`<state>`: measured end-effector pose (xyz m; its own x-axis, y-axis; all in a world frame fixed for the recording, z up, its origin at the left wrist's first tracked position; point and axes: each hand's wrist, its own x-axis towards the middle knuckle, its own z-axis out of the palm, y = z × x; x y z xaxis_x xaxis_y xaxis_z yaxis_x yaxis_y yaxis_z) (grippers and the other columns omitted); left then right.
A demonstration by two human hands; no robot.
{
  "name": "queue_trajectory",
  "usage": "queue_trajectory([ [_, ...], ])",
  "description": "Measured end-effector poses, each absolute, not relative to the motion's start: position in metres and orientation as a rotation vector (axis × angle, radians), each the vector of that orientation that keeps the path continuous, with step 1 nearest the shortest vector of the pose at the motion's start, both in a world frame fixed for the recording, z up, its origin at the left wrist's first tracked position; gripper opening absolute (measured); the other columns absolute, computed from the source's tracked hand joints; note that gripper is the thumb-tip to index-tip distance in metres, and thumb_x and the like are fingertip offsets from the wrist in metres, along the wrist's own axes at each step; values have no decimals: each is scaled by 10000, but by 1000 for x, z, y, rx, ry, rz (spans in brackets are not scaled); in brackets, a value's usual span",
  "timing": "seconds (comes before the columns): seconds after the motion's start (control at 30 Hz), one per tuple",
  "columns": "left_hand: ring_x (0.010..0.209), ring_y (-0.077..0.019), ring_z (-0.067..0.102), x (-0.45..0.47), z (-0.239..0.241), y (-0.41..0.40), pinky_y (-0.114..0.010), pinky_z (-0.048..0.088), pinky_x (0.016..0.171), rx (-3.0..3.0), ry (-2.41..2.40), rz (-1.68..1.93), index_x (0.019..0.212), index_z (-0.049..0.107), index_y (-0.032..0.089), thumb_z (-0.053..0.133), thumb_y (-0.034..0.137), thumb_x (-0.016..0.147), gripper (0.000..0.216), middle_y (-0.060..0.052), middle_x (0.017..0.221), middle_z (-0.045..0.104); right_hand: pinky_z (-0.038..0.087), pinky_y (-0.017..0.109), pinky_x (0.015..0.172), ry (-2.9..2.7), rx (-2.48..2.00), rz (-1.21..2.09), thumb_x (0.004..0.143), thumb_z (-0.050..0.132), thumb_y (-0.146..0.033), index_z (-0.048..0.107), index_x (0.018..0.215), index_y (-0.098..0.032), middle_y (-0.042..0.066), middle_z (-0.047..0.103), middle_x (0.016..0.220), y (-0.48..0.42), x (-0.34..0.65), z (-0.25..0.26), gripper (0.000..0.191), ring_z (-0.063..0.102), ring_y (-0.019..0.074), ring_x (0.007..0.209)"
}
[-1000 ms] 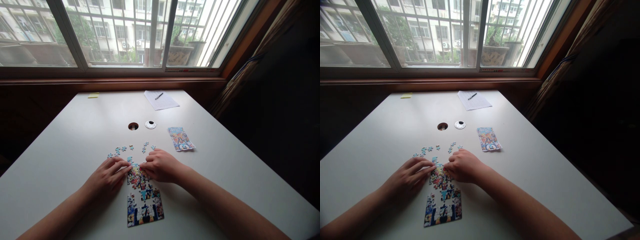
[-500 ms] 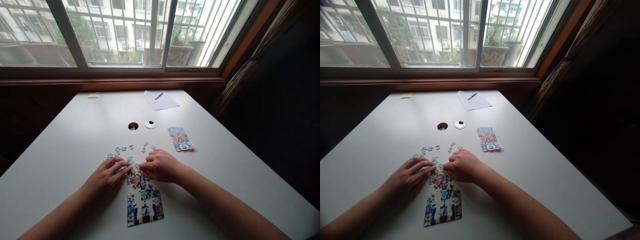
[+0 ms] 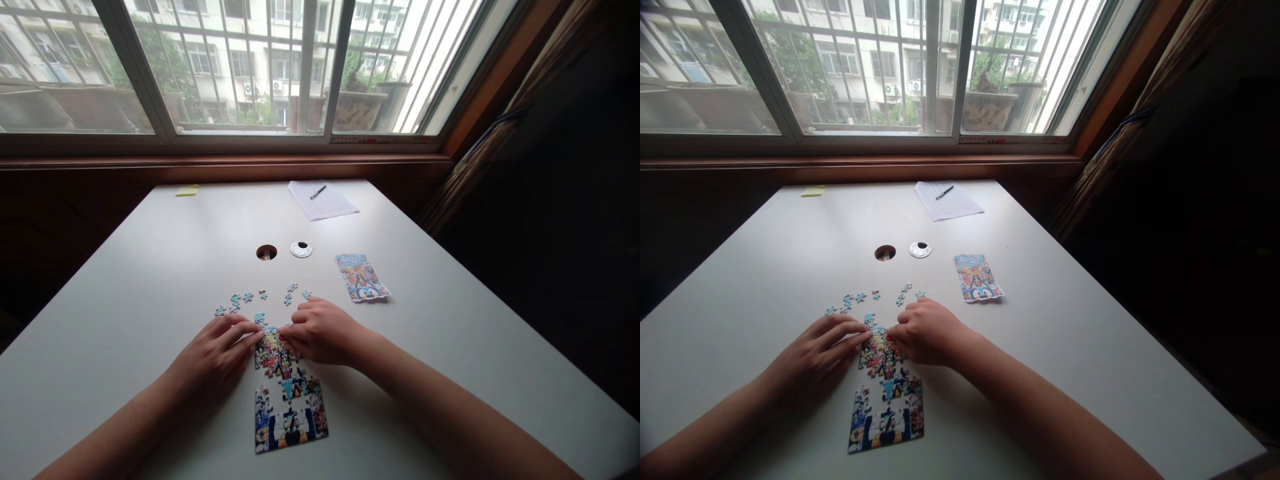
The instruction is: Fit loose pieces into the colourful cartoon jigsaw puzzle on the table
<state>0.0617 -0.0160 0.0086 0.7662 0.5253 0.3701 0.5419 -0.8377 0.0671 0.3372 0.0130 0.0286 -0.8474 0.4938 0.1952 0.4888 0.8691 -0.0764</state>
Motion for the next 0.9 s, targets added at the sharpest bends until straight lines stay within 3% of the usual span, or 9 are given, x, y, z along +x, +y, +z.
queue_trajectory([
  [0.5, 1132, -255, 533, 56, 4, -11, -424, 499, 937, -2917, -798, -539, 1380, 562, 278, 519, 153, 982, 419, -75, 1226, 639, 286, 325, 683, -2821, -738, 58, 950, 531, -280, 713, 955, -232, 12, 662, 737, 14, 337, 27, 188, 527, 167, 723],
  [0.9, 1131, -256, 524, 58, 6, -13, -425, 491, 940, -2927, -817, -549, 1364, 574, 274, 515, 138, 973, 418, -77, 1231, 632, 271, 329, 693, -2826, -730, 6, 960, 531, -304, 693, 993, -247, 0, 650, 752, 17, 339, 23, 176, 503, 165, 725],
])
